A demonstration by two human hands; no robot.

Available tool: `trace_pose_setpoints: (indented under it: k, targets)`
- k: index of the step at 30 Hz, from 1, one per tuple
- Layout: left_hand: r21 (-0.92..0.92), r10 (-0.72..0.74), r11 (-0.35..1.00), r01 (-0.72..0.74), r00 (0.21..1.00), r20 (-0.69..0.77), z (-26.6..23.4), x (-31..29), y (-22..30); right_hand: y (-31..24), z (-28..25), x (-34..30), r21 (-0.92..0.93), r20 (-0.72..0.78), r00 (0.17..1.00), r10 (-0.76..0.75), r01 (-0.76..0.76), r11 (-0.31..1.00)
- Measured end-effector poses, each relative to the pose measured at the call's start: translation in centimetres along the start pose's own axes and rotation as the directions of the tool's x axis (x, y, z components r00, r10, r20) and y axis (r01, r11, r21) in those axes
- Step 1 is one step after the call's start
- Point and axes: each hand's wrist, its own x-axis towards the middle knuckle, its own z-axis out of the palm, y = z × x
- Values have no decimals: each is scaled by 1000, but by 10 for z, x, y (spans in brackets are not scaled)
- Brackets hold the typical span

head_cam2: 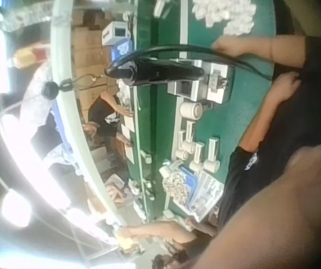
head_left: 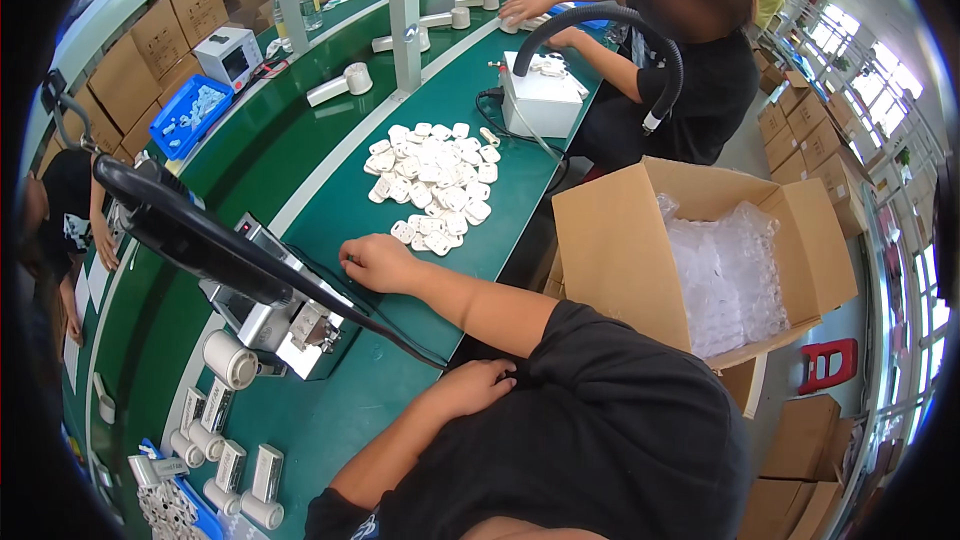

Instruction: Assembling small portable hand fans by attaching plastic components and using an electric screwdriver to fasten screws.

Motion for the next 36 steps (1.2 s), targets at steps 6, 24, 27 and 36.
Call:
trace_pose_setpoints:
  k: [6, 24, 27, 36]
  targets:
    - [23, 8, 1000, -7, 1000, -22, 1, 0, 1, -3, -3, 0, -8, 80, 997, -16, 17, 1000]
    - [105, 14, 994, -20, 998, 61, 4, 3, -4, 13, -21, 1, 780, -279, 849, 449, -73, 622]
    - [91, 12, 996, -19, 997, 70, 5, 1, -5, 12, -23, 0, 819, -225, 842, 490, -109, 563]
    - [134, 62, 988, -73, 994, 87, 5, 2, -4, -9, -23, -7, -71, 43, 999, 30, -27, 997]
